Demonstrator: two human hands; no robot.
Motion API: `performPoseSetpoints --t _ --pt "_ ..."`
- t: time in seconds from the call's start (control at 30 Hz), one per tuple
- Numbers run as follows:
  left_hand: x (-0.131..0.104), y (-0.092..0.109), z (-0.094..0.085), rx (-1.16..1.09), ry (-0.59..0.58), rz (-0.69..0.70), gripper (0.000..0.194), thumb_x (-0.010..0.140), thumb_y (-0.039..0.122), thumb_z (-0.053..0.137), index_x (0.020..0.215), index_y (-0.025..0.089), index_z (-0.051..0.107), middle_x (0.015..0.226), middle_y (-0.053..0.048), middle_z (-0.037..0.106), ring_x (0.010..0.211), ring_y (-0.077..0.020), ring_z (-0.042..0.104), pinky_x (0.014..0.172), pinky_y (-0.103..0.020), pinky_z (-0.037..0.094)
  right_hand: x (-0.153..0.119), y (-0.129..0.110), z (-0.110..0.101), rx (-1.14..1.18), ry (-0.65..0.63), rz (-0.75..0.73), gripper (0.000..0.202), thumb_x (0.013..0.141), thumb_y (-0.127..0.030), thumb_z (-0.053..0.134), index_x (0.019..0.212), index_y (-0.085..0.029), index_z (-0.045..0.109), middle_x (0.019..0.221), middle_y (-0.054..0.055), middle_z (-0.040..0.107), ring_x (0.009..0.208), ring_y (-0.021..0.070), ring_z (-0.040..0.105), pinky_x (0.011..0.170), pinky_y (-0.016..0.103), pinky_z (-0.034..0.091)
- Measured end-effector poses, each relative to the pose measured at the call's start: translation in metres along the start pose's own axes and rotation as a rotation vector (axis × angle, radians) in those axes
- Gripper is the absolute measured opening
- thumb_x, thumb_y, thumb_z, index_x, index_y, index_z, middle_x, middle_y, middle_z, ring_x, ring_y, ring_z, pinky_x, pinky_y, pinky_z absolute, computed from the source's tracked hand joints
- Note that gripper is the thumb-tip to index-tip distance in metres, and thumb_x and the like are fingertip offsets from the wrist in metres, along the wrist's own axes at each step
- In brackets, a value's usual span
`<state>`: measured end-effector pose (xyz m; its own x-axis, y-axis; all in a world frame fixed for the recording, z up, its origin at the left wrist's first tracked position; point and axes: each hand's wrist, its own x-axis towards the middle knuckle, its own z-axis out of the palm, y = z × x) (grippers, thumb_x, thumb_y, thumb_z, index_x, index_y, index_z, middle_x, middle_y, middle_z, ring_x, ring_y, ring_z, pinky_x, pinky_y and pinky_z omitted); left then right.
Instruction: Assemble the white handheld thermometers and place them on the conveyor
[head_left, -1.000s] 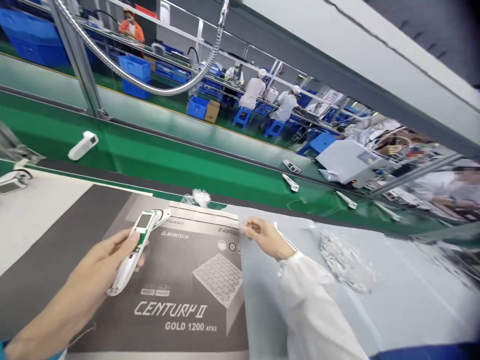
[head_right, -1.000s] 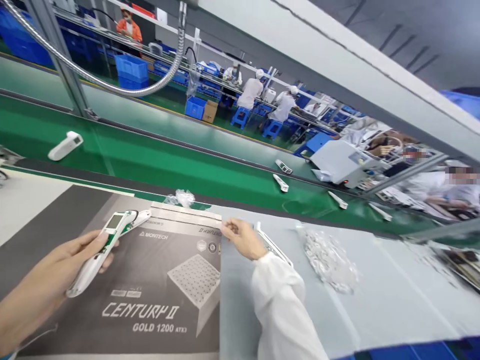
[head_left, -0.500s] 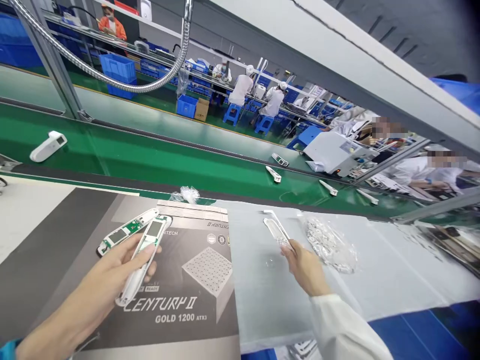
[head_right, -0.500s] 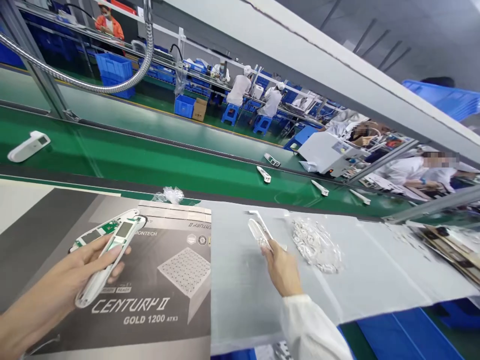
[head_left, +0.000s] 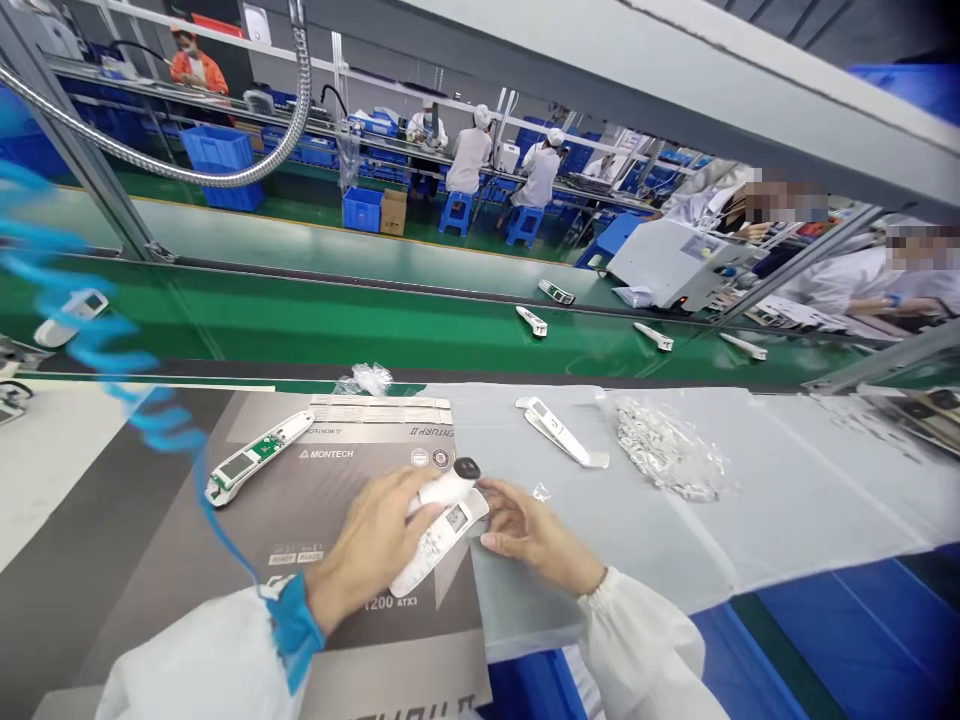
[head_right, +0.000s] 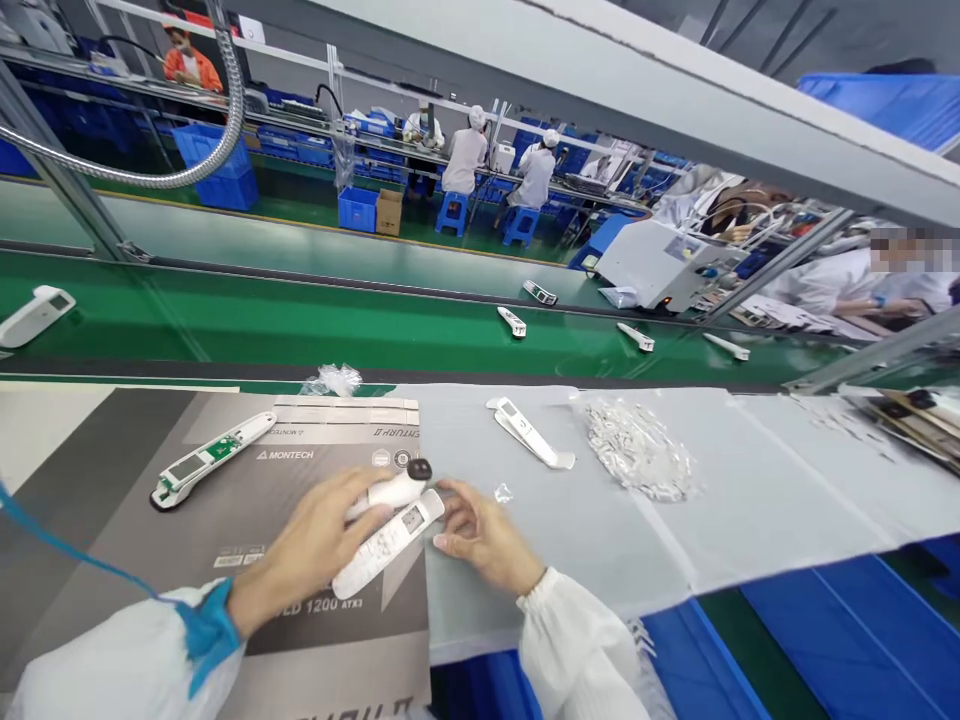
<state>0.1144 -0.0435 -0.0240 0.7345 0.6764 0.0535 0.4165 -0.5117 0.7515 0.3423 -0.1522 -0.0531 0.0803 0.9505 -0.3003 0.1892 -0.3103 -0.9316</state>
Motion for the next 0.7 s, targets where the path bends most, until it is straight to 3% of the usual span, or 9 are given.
performPoseSetpoints --t 0.07,0.27,0.37,0.43,0.53,0.6,0.63,0.7 --pt "-0.007 0.007 0.021 0.188 0.007 0.005 0.027 0.094 0.028 0.051 0.118 0.022 0.062 0.113 -0.009 0.066 0.107 -0.0289 0.059 0.092 -0.045 0.048 0.001 0.002 0.007 -0.097 0.048 -0.037 0.071 0.071 -0.034 0.078 0.135 -0.026 0.048 0.105 0.004 0.057 0.069 0.0121 0.052 0.065 0.029 0.047" --pt "-0.027 0.017 0.072 0.527 0.122 -0.009 0.018 0.094 0.020 0.050 0.106 0.019 0.063 0.094 -0.008 0.065 0.091 -0.0282 0.061 0.076 -0.044 0.053 0.014 -0.006 0.009 -0.342 0.034 -0.159 0.035 0.072 -0.021 0.078 0.104 -0.025 0.066 0.095 0.000 0.063 0.069 0.0143 0.052 0.070 0.030 0.044" --pt "-0.031 0.009 0.080 0.591 0.179 0.113 0.021 0.093 0.013 0.051 0.112 0.014 0.061 0.099 -0.010 0.067 0.091 -0.0283 0.062 0.077 -0.045 0.055 0.014 -0.007 0.000 -0.409 0.020 -0.184 0.029 0.068 -0.026 0.083 0.092 -0.024 0.067 0.081 -0.001 0.061 0.071 0.0171 0.052 0.067 0.030 0.040" --pt "-0.034 0.003 0.075 0.543 0.154 0.200 0.027 0.093 0.010 0.050 0.118 0.014 0.057 0.109 -0.012 0.065 0.095 -0.0280 0.062 0.079 -0.044 0.056 0.009 -0.008 -0.002 -0.394 0.010 -0.206 0.032 0.064 -0.032 0.087 0.088 -0.024 0.068 0.079 -0.001 0.061 0.074 0.0190 0.053 0.069 0.031 0.039" --pt "-0.036 0.003 0.059 0.289 0.071 0.221 0.031 0.098 0.016 0.042 0.128 0.019 0.048 0.124 -0.011 0.060 0.105 -0.0239 0.061 0.085 -0.037 0.056 -0.002 -0.013 0.009 -0.121 0.027 -0.258 0.037 0.068 -0.047 0.082 0.095 -0.025 0.070 0.092 0.003 0.064 0.088 0.0223 0.056 0.081 0.034 0.042" --pt "-0.037 0.011 0.052 0.157 0.040 0.163 0.036 0.101 0.021 0.033 0.137 0.022 0.040 0.131 -0.011 0.057 0.111 -0.0210 0.060 0.089 -0.034 0.055 -0.005 -0.020 0.028 0.294 0.083 -0.238 0.045 0.079 -0.061 0.067 0.105 -0.025 0.069 0.103 0.005 0.065 0.098 0.0231 0.057 0.092 0.037 0.042" --pt "-0.037 0.016 0.051 0.151 0.015 0.121 0.038 0.102 0.024 0.032 0.140 0.023 0.037 0.133 -0.012 0.056 0.112 -0.0218 0.061 0.089 -0.034 0.055 -0.003 -0.025 0.040 0.542 0.124 -0.189 0.050 0.082 -0.067 0.058 0.106 -0.024 0.069 0.101 0.005 0.066 0.098 0.0229 0.058 0.094 0.038 0.043" --pt "-0.039 0.026 0.052 0.245 -0.066 0.028 0.040 0.102 0.033 0.034 0.139 0.020 0.040 0.129 -0.014 0.059 0.104 -0.0271 0.066 0.083 -0.039 0.056 0.003 -0.036 0.065 0.978 0.204 -0.026 0.055 0.084 -0.072 0.048 0.091 -0.022 0.069 0.072 0.002 0.063 0.081 0.0212 0.061 0.091 0.041 0.047"
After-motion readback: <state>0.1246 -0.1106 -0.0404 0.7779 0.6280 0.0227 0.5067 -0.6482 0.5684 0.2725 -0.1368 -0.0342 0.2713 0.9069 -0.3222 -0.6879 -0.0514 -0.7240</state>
